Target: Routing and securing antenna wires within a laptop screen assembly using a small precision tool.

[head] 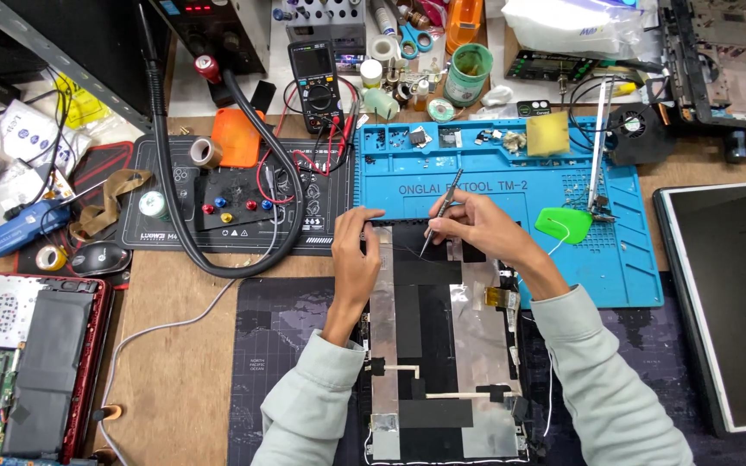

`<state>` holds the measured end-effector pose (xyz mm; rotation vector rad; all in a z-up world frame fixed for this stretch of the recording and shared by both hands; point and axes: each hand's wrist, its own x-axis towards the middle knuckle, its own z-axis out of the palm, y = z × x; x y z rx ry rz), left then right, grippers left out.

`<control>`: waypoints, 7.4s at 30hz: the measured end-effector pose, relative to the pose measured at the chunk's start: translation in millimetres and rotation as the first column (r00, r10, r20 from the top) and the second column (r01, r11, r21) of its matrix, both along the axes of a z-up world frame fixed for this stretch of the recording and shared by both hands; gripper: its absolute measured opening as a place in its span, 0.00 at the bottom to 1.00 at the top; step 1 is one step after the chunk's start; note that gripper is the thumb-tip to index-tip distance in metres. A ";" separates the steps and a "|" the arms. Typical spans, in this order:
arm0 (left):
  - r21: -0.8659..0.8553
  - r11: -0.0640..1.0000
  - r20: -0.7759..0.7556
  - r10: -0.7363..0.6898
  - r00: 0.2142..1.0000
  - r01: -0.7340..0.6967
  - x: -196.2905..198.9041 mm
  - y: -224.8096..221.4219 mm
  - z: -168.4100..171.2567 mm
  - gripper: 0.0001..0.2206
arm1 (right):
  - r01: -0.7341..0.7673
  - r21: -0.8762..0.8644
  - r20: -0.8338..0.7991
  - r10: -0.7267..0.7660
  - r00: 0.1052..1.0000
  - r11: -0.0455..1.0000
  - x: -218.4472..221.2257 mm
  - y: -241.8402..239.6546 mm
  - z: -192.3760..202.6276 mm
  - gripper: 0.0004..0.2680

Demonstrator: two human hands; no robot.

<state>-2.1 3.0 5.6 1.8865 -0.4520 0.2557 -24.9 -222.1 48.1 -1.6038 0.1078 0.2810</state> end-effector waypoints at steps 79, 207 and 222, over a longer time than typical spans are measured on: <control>0.033 0.999 -0.089 0.039 0.995 -0.036 -7.8 41.2 -4.4 0.14 | 0.073 0.219 0.143 -0.106 0.984 0.973 16.8 27.5 3.9 0.07; 0.533 0.807 -0.256 -0.134 0.957 0.255 55.9 -27.5 61.4 0.26 | 0.229 -0.541 0.032 -0.253 0.967 0.809 -163.1 -63.5 44.5 0.14; 0.677 0.381 -0.300 -0.638 0.709 0.629 40.5 -170.5 -34.5 0.26 | 0.333 -0.435 -0.496 -0.532 0.687 0.836 -292.1 19.2 18.0 0.17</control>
